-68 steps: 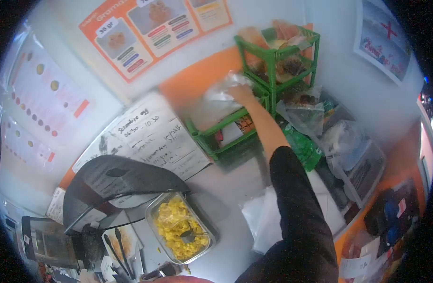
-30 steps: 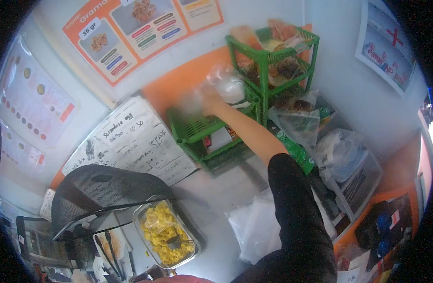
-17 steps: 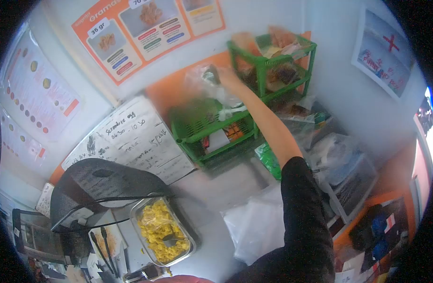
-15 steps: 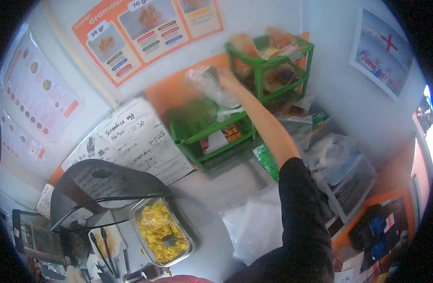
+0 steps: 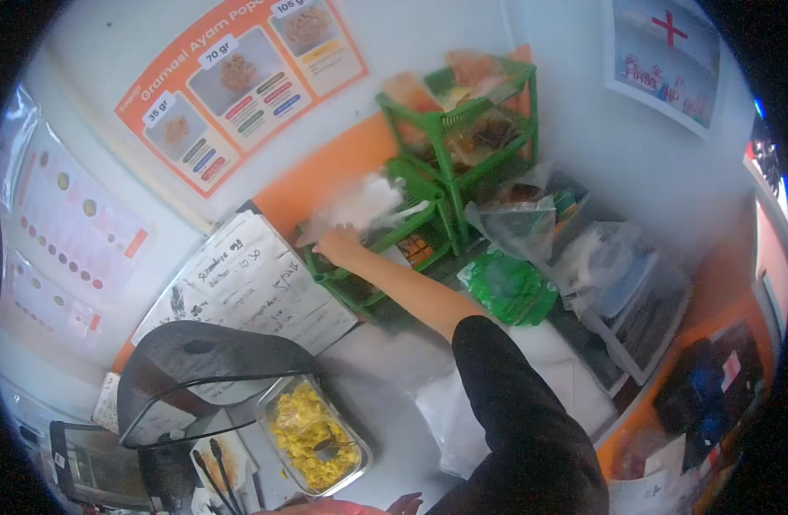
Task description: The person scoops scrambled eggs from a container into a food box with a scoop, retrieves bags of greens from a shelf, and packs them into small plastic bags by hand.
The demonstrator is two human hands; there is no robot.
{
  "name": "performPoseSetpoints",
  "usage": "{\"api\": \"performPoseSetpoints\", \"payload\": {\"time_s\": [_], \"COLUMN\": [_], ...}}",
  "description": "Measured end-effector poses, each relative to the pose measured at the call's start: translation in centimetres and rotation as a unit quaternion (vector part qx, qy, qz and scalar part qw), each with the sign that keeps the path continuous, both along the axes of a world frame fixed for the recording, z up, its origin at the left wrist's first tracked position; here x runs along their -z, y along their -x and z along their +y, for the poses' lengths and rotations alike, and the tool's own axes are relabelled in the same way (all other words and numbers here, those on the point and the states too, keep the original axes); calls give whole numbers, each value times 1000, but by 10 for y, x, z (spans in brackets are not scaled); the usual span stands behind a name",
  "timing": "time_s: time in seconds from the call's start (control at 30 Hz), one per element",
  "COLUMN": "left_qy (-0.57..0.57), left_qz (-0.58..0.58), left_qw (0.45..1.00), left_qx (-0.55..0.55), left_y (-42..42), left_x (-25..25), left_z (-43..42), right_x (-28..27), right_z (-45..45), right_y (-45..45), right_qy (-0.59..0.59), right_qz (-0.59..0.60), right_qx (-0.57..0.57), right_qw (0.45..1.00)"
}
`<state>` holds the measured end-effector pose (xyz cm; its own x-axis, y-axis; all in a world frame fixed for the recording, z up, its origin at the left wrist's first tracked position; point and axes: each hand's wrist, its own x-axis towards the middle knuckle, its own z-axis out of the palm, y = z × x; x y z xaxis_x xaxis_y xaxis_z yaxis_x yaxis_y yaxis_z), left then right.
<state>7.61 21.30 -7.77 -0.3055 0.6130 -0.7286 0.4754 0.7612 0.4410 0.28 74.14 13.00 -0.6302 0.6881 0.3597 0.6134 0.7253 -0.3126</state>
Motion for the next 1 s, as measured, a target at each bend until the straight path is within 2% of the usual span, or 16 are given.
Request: {"api": "performPoseSetpoints", "payload": {"time_s": [0.13, 0.27, 0.33, 0.4, 0.47, 0.5, 0.53, 0.6, 0.73, 0.77, 0.8, 0.87, 0.9, 0.93, 0.97, 1.0], "left_qy": [-6, -22, -44, -170, -135, -159, -173, -181, -224, -246, -275, -329, -362, -387, -404, -424], "left_qz": [3, 15, 44, 102, 96, 112, 115, 128, 98, 82, 73, 46, 44, 31, -6, -43], "left_qw": [1000, 1000, 998, 973, 985, 981, 978, 972, 957, 949, 934, 901, 874, 851, 827, 800], "left_qx": [3, 5, 31, 122, 43, 10, -22, -74, -154, -182, -216, -280, -320, -355, -390, -422], "left_y": [-3, -2, 0, -20, -34, -40, -48, -64, -94, -103, -108, -115, -120, -123, -126, -128], "left_x": [-2, -15, -34, -83, -160, -162, -156, -159, -160, -153, -151, -146, -137, -140, -140, -134], "left_z": [-9, -21, -36, -35, -5, -11, -22, -39, -85, -98, -110, -134, -145, -159, -173, -187], "right_x": [-7, -6, 7, 19, 43, 27, 8, 18, -41, -46, -52, -45, -38, -28, -7, 17], "right_z": [0, 14, 20, 44, 71, 58, 46, 70, 24, -16, -56, -173, -228, -278, -325, -372], "right_y": [-22, -36, -45, -39, -27, -30, -29, -34, -73, -85, -96, -109, -116, -121, -130, -138], "right_qy": [-209, -47, 23, 132, 186, 142, 59, -161, -528, -355, -175, -12, 128, 386, 209, 348], "right_qz": [152, 201, 27, -36, -28, -7, -129, 69, 208, 323, 454, 541, 593, 607, 440, 420], "right_qx": [44, -161, -197, -225, -224, -230, -138, -215, 95, -29, -136, -215, -259, -321, -285, -292], "right_qw": [965, 965, 980, 965, 956, 963, 980, 961, 818, 877, 863, 813, 751, 616, 826, 785]}}
